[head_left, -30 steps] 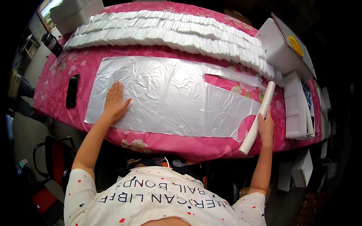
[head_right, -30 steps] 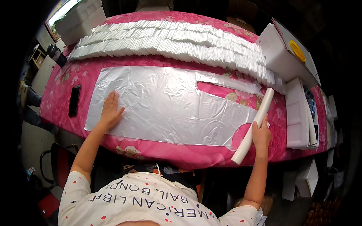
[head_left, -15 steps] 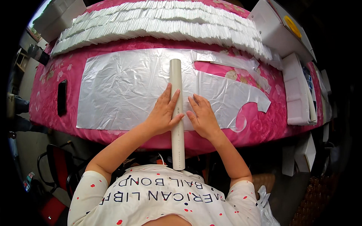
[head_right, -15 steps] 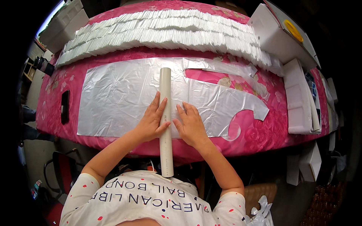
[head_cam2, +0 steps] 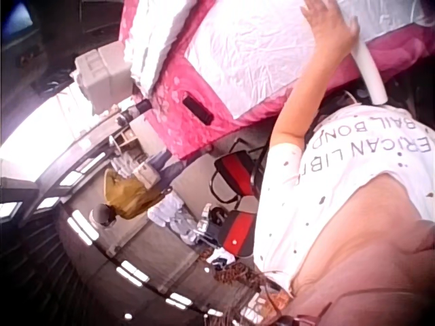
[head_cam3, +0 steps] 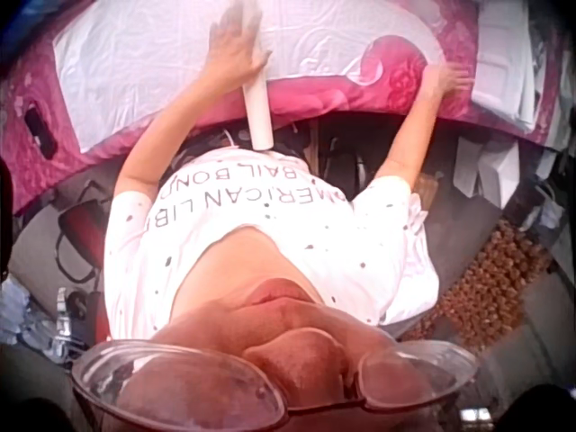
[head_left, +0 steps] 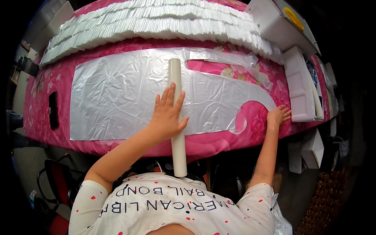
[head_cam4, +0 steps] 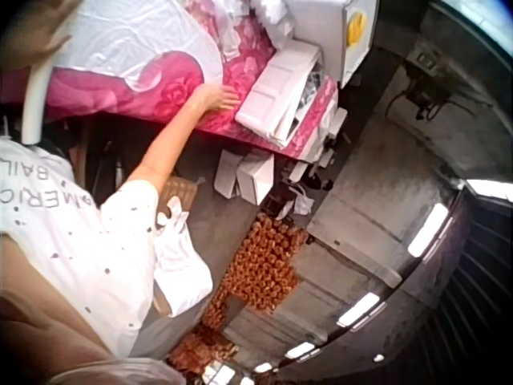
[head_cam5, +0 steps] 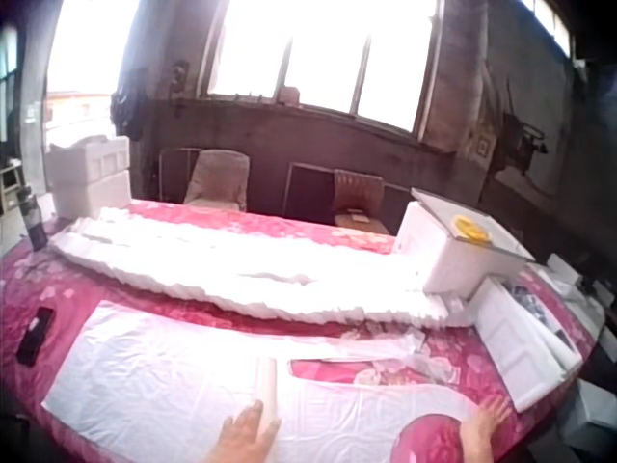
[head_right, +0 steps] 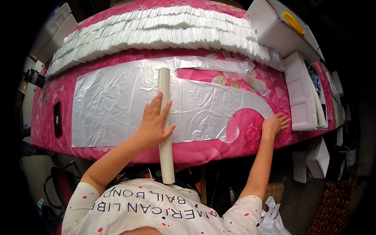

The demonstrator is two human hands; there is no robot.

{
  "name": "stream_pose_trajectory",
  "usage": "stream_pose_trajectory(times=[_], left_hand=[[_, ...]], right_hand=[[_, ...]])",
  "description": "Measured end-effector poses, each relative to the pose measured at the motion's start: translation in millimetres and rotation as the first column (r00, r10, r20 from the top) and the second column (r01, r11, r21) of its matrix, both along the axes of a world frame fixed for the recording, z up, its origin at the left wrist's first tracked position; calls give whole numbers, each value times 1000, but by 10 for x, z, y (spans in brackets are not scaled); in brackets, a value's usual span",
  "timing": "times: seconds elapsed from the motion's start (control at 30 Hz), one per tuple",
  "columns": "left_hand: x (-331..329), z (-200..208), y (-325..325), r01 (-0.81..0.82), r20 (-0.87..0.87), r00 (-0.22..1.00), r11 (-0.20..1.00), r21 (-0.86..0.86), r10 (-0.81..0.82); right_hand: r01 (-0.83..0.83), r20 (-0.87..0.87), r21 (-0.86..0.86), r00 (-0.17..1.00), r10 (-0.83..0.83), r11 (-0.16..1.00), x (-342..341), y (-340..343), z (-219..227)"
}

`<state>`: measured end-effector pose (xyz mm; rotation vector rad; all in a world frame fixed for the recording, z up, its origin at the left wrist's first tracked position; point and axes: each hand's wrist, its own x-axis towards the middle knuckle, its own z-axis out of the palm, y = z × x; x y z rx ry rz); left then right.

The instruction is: The person wraps small white rectangular items in clear plastic film on a pink floral tablecloth. They unroll film, place an item, fold the film around it, and set the wrapped item aside. The process repeats for multiple items.

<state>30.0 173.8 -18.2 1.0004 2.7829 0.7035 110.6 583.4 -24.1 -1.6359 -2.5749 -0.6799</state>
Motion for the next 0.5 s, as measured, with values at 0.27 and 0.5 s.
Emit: stream_pose_trajectory(times=[0.27,0.5], left_hand=[[34,-8,125,-13,-78,997,997,-74,8],[51,-12,161,-39,-117,993,994,-102,27]], right_hand=[[-933,-716,-357,249,652,-35,-328,-2098,-29],[-929,-496,-311,340,799,202,-397,-1269,-207]])
